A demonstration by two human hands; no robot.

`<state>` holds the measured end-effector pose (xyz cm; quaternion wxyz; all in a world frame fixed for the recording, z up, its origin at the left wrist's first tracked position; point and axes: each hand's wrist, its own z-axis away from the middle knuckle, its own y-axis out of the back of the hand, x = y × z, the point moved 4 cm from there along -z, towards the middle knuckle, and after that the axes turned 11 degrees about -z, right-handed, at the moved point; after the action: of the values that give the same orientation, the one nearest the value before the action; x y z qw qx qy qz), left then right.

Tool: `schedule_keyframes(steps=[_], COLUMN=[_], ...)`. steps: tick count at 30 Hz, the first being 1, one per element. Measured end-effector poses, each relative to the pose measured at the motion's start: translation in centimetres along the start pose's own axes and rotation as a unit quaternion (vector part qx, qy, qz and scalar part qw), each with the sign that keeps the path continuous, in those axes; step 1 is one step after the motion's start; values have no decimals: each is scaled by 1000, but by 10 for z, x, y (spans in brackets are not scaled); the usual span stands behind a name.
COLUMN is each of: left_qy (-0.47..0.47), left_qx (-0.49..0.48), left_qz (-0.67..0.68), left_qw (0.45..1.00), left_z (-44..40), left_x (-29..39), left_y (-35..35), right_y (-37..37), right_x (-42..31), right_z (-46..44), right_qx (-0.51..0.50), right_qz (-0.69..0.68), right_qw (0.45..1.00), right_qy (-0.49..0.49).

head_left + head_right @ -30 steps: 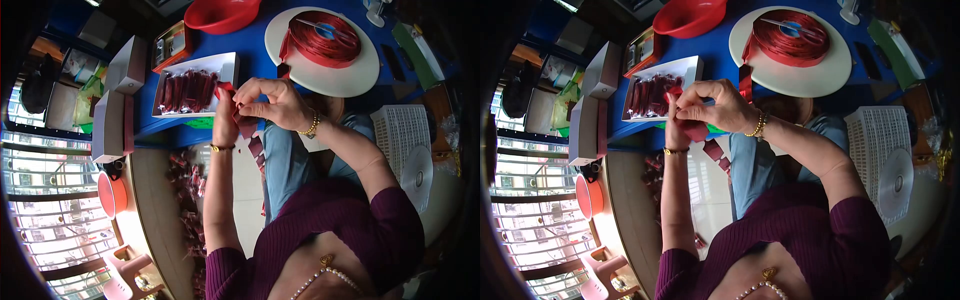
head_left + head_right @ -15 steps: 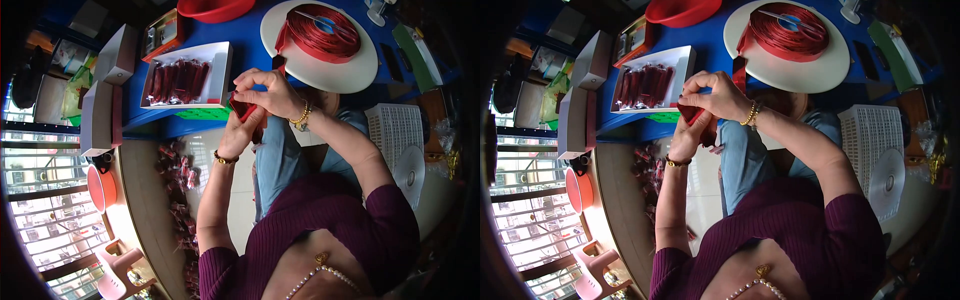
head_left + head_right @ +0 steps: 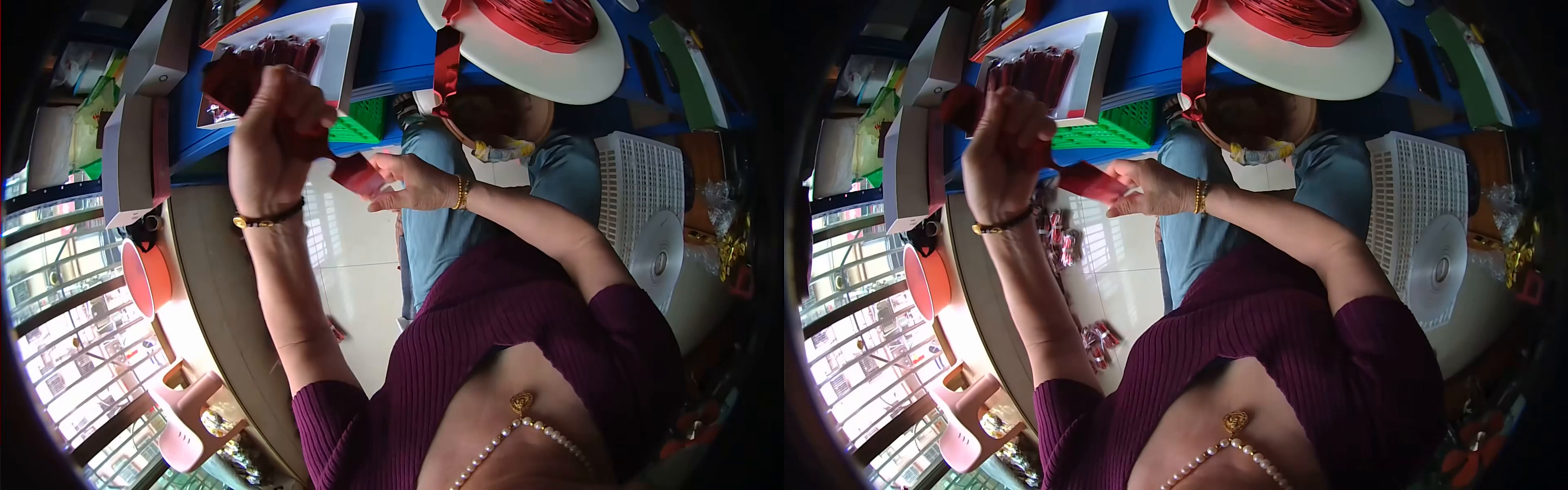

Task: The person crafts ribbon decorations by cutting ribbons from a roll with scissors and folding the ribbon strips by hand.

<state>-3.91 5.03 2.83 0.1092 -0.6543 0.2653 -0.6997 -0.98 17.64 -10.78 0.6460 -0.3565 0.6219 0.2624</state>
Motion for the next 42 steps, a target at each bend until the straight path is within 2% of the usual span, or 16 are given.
schedule_keyframes(steps=[2, 4, 10, 15, 18, 20, 22, 23, 30, 32, 33, 36, 37, 39, 40, 42], left_qy=[-34, -58, -146, -110, -3, -46, 14, 2, -34, -19, 36, 18, 26, 62, 23, -41], left_qx=[-31, -39, -49, 146, 202, 145, 184, 93, 138, -12, 21, 92, 118, 127, 102, 101], left_qz=[24, 49, 34, -110, -177, -221, -89, -127, -35, -250, -241, -239, -296, -264, -292, -176], left_qw=[999, 996, 987, 977, 963, 963, 979, 988, 989, 968, 970, 966, 947, 954, 951, 978], left_z=[1, 2, -6, -20, -24, -26, -20, -17, 3, 4, 6, 4, 4, 7, 7, 4], left_x=[18, 34, 51, 3, -34, -49, -57, -67, -74, -78, -82, -82, -82, -75, -64, -52], left_y=[11, 27, 87, 120, 95, 67, 27, 37, 6, 10, 10, 2, 4, 7, 8, 11], right_y=[-3, -4, 4, 14, 29, 40, 47, 48, 51, 53, 53, 55, 57, 59, 59, 52], right_x=[3, 11, -44, -115, -127, -123, -122, -121, -108, -108, -107, -101, -97, -90, -86, -63], right_z=[3, 5, 12, 2, -18, -32, -41, -44, -48, -47, -47, -47, -48, -41, -35, -21], right_qx=[-9, -13, -46, 26, 52, 74, 123, 124, 184, 212, 214, 205, 173, 139, 125, 89], right_qz=[-31, -165, -60, 103, 66, -16, -28, -24, 13, 16, 16, 31, 25, 6, 0, 10], right_qw=[999, 986, 997, 943, 929, 954, 957, 955, 954, 933, 933, 950, 955, 962, 965, 980], right_qy=[-32, -21, 14, 316, 360, 291, 263, 267, 238, 290, 288, 233, 240, 233, 232, 175])
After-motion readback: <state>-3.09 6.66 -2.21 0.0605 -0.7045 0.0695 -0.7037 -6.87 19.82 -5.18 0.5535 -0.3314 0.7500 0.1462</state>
